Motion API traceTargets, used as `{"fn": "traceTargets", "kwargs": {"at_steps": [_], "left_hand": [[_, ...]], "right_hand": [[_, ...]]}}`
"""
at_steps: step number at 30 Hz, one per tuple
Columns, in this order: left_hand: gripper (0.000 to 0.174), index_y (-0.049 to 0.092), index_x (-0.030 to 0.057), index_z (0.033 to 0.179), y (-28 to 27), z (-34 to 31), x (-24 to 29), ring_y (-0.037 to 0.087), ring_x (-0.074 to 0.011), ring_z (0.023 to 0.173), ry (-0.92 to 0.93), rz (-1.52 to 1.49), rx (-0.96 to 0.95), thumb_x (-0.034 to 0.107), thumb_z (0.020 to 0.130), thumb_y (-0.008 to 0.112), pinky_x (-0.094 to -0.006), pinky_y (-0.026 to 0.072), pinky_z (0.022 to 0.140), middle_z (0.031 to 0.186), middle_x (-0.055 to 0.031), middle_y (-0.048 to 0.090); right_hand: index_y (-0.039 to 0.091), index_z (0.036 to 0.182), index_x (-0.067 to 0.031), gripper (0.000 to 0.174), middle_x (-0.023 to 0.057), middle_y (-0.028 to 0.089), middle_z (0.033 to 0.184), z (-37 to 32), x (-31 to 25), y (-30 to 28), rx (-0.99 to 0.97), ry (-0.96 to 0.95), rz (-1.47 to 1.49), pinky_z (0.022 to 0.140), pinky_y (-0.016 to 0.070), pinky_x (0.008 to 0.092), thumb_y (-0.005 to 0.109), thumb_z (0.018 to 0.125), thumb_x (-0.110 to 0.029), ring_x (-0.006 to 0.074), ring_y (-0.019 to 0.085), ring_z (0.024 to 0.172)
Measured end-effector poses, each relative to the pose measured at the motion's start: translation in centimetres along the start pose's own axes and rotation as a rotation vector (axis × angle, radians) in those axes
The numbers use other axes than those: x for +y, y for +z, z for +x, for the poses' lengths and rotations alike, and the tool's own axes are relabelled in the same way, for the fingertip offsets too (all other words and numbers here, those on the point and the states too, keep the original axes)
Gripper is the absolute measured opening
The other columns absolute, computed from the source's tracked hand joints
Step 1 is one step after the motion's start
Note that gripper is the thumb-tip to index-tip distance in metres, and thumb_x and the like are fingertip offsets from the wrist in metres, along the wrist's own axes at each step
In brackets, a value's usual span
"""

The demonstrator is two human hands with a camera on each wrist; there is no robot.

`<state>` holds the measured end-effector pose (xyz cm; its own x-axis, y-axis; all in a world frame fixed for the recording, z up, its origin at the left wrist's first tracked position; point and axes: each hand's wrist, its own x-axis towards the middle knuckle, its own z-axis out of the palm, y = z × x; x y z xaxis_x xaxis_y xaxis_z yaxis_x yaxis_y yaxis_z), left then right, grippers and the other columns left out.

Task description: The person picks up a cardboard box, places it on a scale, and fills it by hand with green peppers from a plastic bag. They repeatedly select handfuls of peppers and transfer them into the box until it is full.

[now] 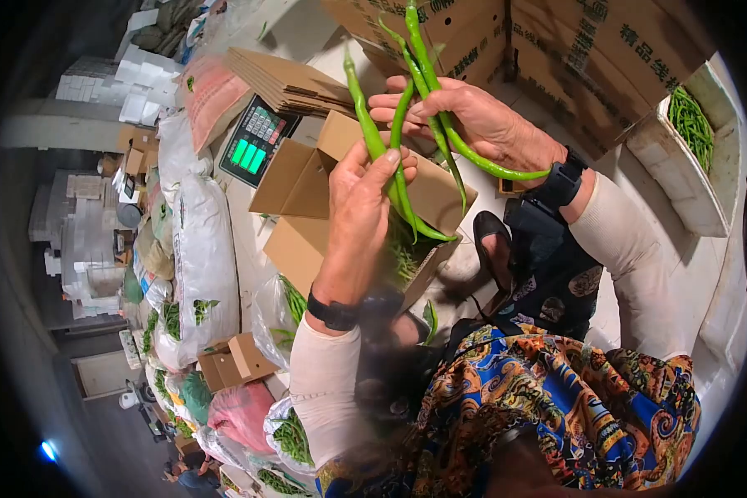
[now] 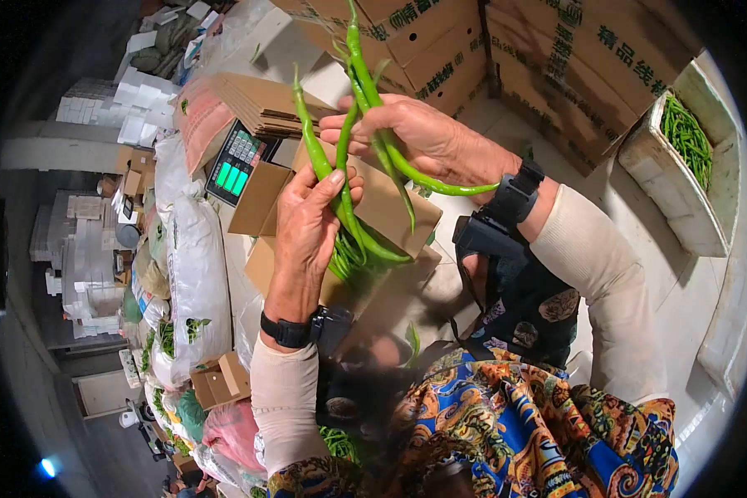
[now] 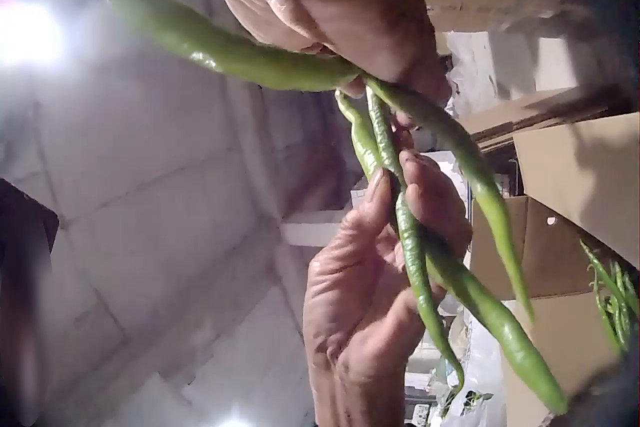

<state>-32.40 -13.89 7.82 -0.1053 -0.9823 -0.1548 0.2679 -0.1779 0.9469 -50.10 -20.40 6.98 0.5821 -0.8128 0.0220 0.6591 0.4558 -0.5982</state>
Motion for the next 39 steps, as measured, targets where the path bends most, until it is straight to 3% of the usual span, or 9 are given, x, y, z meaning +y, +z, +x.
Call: {"fn": "traceTargets", "kwargs": {"at_steps": [5, 11, 16, 21, 29, 31, 33, 36, 39], "left_hand": [[0.03, 0.053, -0.0036, 0.116, 1.1, -0.1, 0.2, 0.063, -0.0164, 0.084, -0.04, 0.044, -0.015, 0.004, 0.087, 0.059, -0.0288, 0.0536, 0.076, 0.096, -0.0104, 0.063], [0.037, 0.048, -0.0029, 0.124, 0.6, 1.3, 0.1, 0.059, -0.0175, 0.097, 0.064, -0.024, -0.002, 0.001, 0.087, 0.054, -0.031, 0.0493, 0.084, 0.109, -0.0115, 0.059], [0.032, 0.052, -0.002, 0.121, 0.6, 1.6, -0.3, 0.055, -0.0175, 0.105, 0.02, -0.135, -0.061, 0.011, 0.092, 0.055, -0.0348, 0.0455, 0.091, 0.111, -0.0082, 0.059], [0.037, 0.048, -0.0023, 0.122, 0.1, 2.1, -1.0, 0.055, -0.0163, 0.102, 0.02, -0.177, -0.05, 0.005, 0.089, 0.061, -0.0314, 0.0438, 0.093, 0.111, -0.0088, 0.057], [0.029, 0.055, -0.0028, 0.112, -1.8, 1.3, 0.2, 0.061, -0.0168, 0.089, -0.069, -0.099, -0.066, -0.003, 0.084, 0.062, -0.0304, 0.0506, 0.084, 0.098, -0.0067, 0.061], [0.027, 0.056, -0.0035, 0.11, -2.1, 0.7, 0.6, 0.06, -0.0167, 0.092, -0.131, -0.079, -0.055, -0.005, 0.084, 0.061, -0.0305, 0.0503, 0.086, 0.1, -0.0074, 0.061], [0.027, 0.055, -0.004, 0.11, -2.6, 0.6, -0.1, 0.061, -0.0178, 0.092, -0.104, -0.1, -0.039, -0.005, 0.083, 0.06, -0.0315, 0.0509, 0.085, 0.1, -0.0085, 0.062], [0.027, 0.055, -0.0044, 0.109, -3.2, 0.3, -0.6, 0.062, -0.0193, 0.09, -0.011, -0.106, 0.018, -0.005, 0.083, 0.06, -0.0322, 0.0519, 0.083, 0.1, -0.0097, 0.062], [0.028, 0.054, -0.0029, 0.111, -5.7, 0.2, 0.0, 0.064, -0.0236, 0.093, -0.007, -0.016, 0.052, 0.001, 0.085, 0.062, -0.0377, 0.0541, 0.084, 0.1, -0.0118, 0.063]], "right_hand": [[0.051, 0.112, 0.0057, 0.031, 0.0143, 0.057, 0.111, -0.4, 0.5, 0.4, 0.099, 0.073, -0.09, 0.086, 0.049, 0.0307, 0.054, 0.081, 0.002, 0.0172, 0.058, 0.093], [0.052, 0.121, -0.0031, 0.035, 0.0046, 0.056, 0.104, 0.4, 2.8, 0.2, 0.021, 0.121, -0.131, 0.076, 0.0477, 0.0287, 0.052, 0.086, -0.001, 0.0142, 0.055, 0.083], [0.044, 0.133, -0.0047, 0.042, 0.0067, 0.055, 0.118, 0.6, 3.6, -0.2, 0.027, 0.137, -0.129, 0.091, 0.0451, 0.0349, 0.052, 0.096, -0.024, 0.0187, 0.054, 0.107], [0.046, 0.13, -0.0025, 0.049, 0.011, 0.053, 0.12, 1.0, 4.5, -0.4, -0.014, 0.152, -0.07, 0.096, 0.0425, 0.0384, 0.045, 0.098, -0.039, 0.0224, 0.054, 0.107], [0.044, 0.133, -0.0025, 0.056, 0.0069, 0.052, 0.123, 1.3, 5.2, -0.4, -0.07, 0.257, -0.258, 0.096, 0.0428, 0.0294, 0.043, 0.097, -0.046, 0.0126, 0.051, 0.109], [0.041, 0.135, -0.0017, 0.061, 0.0066, 0.048, 0.129, 1.3, 5.0, -0.6, -0.171, 0.168, -0.579, 0.098, 0.0399, 0.0267, 0.04, 0.097, -0.05, 0.0107, 0.046, 0.113], [0.036, 0.139, -0.0021, 0.067, 0.0055, 0.043, 0.133, 1.9, 6.0, -0.5, -0.209, 0.215, -0.525, 0.102, 0.0343, 0.0253, 0.038, 0.096, -0.054, 0.0103, 0.04, 0.117], [0.034, 0.141, -0.0031, 0.072, 0.0062, 0.045, 0.131, 1.4, 7.2, 0.6, -0.191, -0.049, -0.699, 0.105, 0.0328, 0.0298, 0.037, 0.095, -0.058, 0.0137, 0.041, 0.119], [0.041, 0.137, -0.0032, 0.071, 0.0151, 0.047, 0.131, 2.2, 5.3, 0.3, -0.302, 0.252, -0.673, 0.105, 0.035, 0.0377, 0.041, 0.093, -0.059, 0.0242, 0.043, 0.122]]}}
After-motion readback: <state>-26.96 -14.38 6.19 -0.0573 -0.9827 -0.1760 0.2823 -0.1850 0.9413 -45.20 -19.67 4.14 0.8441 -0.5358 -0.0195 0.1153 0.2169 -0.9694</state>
